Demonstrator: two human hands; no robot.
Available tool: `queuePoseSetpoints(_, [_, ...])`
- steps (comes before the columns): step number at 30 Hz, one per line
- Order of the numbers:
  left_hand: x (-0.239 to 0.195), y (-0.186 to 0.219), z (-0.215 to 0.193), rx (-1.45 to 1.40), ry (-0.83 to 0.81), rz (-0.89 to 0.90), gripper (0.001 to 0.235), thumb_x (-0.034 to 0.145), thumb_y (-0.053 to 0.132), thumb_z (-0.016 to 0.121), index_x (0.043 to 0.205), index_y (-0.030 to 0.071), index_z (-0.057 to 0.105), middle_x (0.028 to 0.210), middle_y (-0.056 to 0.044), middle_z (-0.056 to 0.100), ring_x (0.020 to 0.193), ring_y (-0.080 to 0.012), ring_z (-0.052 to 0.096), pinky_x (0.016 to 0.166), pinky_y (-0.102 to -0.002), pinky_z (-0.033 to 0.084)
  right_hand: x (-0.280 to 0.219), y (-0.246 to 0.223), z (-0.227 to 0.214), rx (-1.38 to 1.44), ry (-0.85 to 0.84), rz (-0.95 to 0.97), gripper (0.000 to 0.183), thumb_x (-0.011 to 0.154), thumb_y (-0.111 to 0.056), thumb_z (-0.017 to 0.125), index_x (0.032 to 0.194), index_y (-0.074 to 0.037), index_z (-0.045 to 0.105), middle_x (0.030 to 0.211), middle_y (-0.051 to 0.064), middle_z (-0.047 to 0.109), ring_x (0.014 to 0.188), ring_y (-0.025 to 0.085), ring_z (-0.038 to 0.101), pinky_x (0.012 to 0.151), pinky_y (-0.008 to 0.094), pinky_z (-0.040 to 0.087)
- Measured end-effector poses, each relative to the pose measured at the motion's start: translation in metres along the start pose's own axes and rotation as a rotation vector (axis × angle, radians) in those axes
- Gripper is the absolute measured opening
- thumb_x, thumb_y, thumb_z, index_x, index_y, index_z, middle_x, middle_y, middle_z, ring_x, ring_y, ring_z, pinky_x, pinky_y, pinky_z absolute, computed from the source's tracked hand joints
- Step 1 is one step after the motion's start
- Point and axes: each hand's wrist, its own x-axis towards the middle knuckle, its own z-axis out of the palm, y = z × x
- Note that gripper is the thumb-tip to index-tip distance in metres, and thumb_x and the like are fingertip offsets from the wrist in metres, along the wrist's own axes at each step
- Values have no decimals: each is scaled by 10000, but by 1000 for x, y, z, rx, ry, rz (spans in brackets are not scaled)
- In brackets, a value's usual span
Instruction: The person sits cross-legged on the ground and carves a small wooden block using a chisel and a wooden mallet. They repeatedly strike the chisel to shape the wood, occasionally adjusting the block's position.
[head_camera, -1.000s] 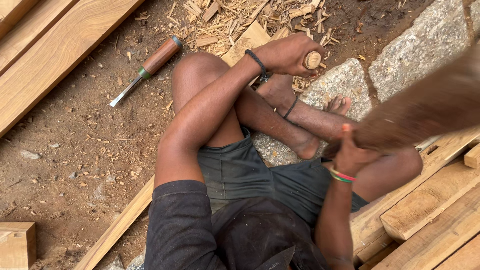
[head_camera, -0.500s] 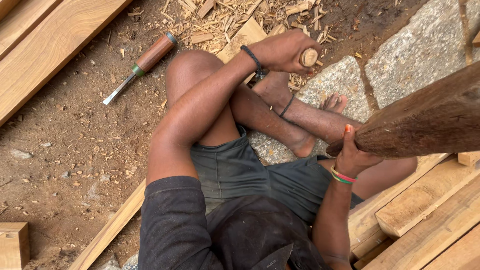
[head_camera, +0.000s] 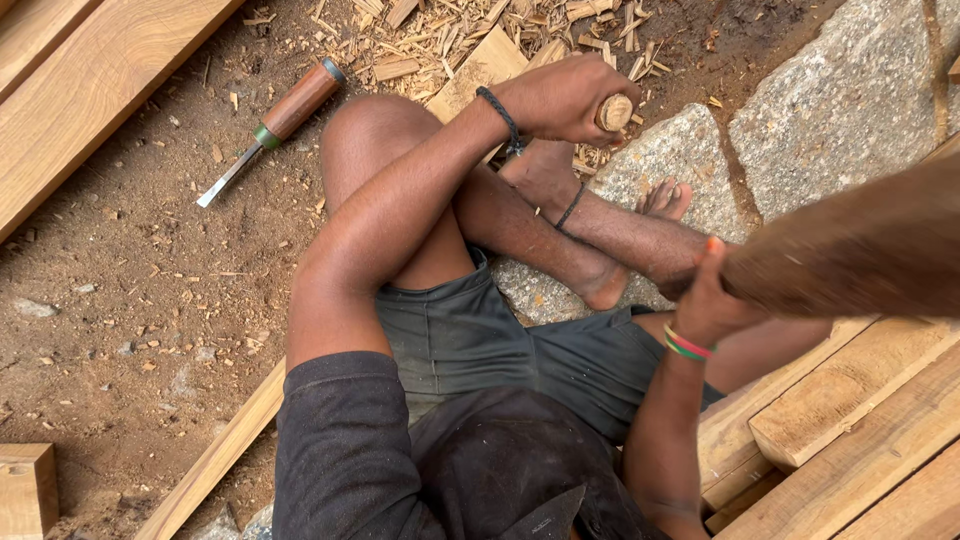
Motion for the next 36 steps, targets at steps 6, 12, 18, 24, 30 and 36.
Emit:
queuePoseSetpoints(6, [-6,-3,-4,-170,17,58,494,882,387,838,1224,61,695,1023,-178,746,924,-326,708,872,-444,582,13,-16,12,-706,-329,-312,530,810,-127,954,1191,57,635,930,257,701,863,414,708,780,493,569])
queuePoseSetpoints(12, [-7,-6,-22,-126,34,46,535,919,409,856,1213,3,669,959,-187,739,855,-292,726,782,-409,601,22,-37,11,-344,-125,-305,497,863,-89,932,1245,64,653,1131,241,743,1023,367,752,932,451,587])
queuePoseSetpoints(18, [-8,15,-27,-127,-72,-201,580,865,395,833,1276,38,635,888,-166,709,724,-313,695,656,-411,598,23,-16,34,-435,-296,-251,535,837,-90,884,1293,62,647,1068,228,743,998,360,750,899,446,590])
queuePoseSetpoints(24, [-14,-2,-32,-175,-37,-27,418,933,414,843,1118,63,710,985,-119,761,898,-262,735,857,-409,606,40,-64,9,-504,-299,-314,584,736,-108,908,1243,66,673,982,215,740,877,334,740,803,454,591])
queuePoseSetpoints(30, [-15,-11,-17,29,-8,-63,589,913,487,835,1264,46,665,1122,-216,699,1043,-373,655,891,-479,551,42,-43,0,-336,-56,-297,417,897,-116,927,1180,52,671,1125,212,765,986,317,768,904,456,615])
queuePoseSetpoints(36, [-19,-15,-14,-215,-11,-168,680,876,463,802,1345,24,581,1222,-226,662,1086,-362,653,916,-438,565,39,-26,37,-664,-377,-384,664,727,-153,938,1278,79,647,938,266,730,850,413,731,776,488,567])
